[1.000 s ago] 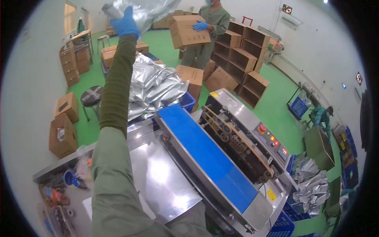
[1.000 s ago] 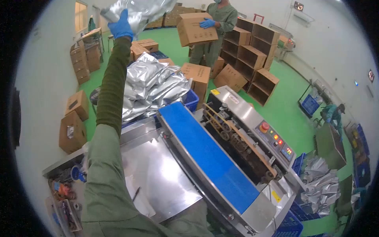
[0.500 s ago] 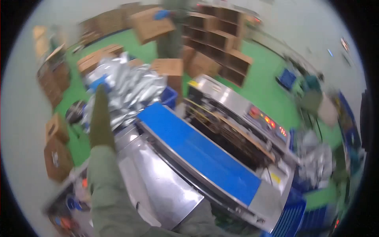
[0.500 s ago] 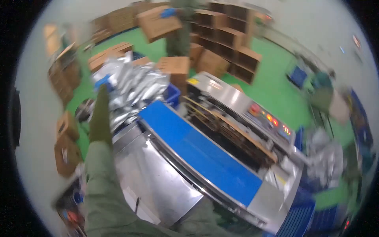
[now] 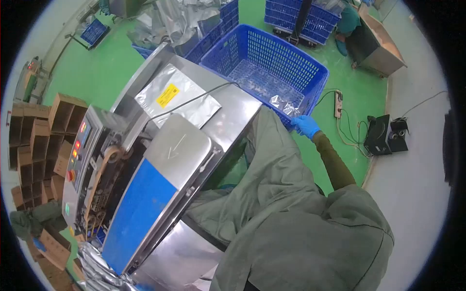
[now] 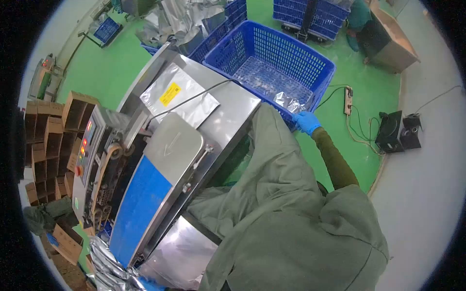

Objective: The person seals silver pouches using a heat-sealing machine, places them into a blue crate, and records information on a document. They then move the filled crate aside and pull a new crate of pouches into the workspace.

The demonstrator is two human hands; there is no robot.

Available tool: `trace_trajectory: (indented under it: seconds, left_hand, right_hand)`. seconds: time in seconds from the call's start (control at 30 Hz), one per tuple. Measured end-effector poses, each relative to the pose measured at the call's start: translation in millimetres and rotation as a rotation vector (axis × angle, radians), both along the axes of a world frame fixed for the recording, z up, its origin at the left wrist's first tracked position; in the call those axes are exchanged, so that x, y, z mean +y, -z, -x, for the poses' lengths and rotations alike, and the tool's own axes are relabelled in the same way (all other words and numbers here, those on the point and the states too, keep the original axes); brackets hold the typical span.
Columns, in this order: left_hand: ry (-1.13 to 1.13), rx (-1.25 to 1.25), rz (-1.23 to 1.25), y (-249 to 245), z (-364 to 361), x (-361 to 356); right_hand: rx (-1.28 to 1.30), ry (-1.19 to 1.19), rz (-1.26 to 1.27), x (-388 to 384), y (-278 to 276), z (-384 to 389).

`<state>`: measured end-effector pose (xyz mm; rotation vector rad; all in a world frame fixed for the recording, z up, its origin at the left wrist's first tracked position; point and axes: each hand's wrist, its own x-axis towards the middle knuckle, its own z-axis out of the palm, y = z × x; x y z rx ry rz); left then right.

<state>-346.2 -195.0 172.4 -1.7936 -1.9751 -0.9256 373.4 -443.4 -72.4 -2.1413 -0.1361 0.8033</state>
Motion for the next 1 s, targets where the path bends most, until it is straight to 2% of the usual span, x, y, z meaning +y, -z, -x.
trace_trajectory:
  seconds: [0.03, 0.1, 0.13, 0.2, 0.23, 0.33, 0.37, 0.43, 0.47, 0.57, 0.63, 0.67, 0.7, 0.73, 0.8, 0.87, 0.9, 0.93, 0.97, 1.0]
  left_hand:
    - [0.026, 0.010, 0.054, 4.3, -20.4, -12.0]
    - [0.061, 0.031, 0.180, 13.8, -53.7, -27.0]
    - [0.071, 0.030, 0.217, 14.2, -63.0, -38.8]
    - [0.079, 0.054, 0.319, 14.6, -83.1, -52.2]
    - [0.079, 0.060, 0.363, 11.8, -90.4, -57.5]
    - [0.076, 0.094, 0.491, 5.9, -102.9, -70.3]
    - [0.078, 0.108, 0.525, 4.0, -105.2, -74.1]
    - [0.080, 0.146, 0.607, 1.6, -109.9, -74.5]
    - [0.081, 0.157, 0.632, 1.4, -111.3, -75.8]
    - [-0.077, 0.153, 0.838, 6.2, -114.6, -78.5]
    - [-0.016, 0.127, 0.781, 10.3, -126.7, -81.1]
    - [-0.045, 0.214, 0.805, 5.8, -147.6, -81.2]
    - [-0.076, 0.300, 0.828, 3.3, -160.6, -83.0]
    - [-0.079, 0.284, 0.820, 10.6, -156.9, -83.0]
    - [0.111, 0.308, 0.723, 35.3, -131.9, -71.0]
    - [0.099, -0.375, 0.786, 70.6, -78.9, -56.9]
    - [0.090, -0.401, 0.747, 67.8, -89.2, -58.5]
    - [0.069, -0.400, 0.753, 51.3, -125.5, -63.9]
    - [0.080, -0.400, 0.704, 46.9, -140.8, -65.0]
    - [0.106, -0.514, 0.717, 49.3, -140.1, -59.5]
  right_hand:
    - [0.015, 0.003, -0.003, -2.0, 17.0, -16.7]
    - [-0.232, -0.157, 0.074, -3.8, 54.5, -64.0]
    - [-0.223, -0.160, 0.072, 2.3, 60.2, -85.5]
    - [-0.648, -0.163, 0.255, 19.4, 76.1, -127.7]
    - [-0.637, -0.168, 0.250, 25.2, 91.0, -148.0]
    - [-0.680, -0.426, 0.610, 39.2, 149.6, -187.0]
    - [-0.671, -0.436, 0.600, 40.5, 159.0, -191.2]
    - [-0.460, -0.621, 0.715, 47.1, 173.8, -194.9]
    - [-0.457, -0.629, 0.702, 49.3, 177.3, -199.5]
    - [-0.483, -0.575, 0.691, 51.8, 166.3, -215.6]
    - [-0.497, -0.345, 0.566, 45.8, 147.9, -213.6]
    - [-0.587, -0.274, 0.510, 43.7, 140.8, -203.9]
    - [-0.600, -0.273, 0.500, 42.4, 144.8, -203.1]
    - [-0.514, -0.328, 0.581, 38.1, 160.7, -207.0]
    - [-0.380, -0.366, 0.651, 45.1, 157.4, -218.4]
    - [-0.425, -0.404, 0.617, 73.8, 123.3, -226.3]
    - [-0.451, -0.426, 0.585, 88.0, 106.4, -230.2]
    - [-0.542, -0.344, 0.509, 102.0, 98.0, -236.0]
    - [-0.569, -0.362, 0.510, 112.3, 62.5, -229.1]
    - [-0.579, -0.470, 0.503, 122.7, -4.8, -209.4]
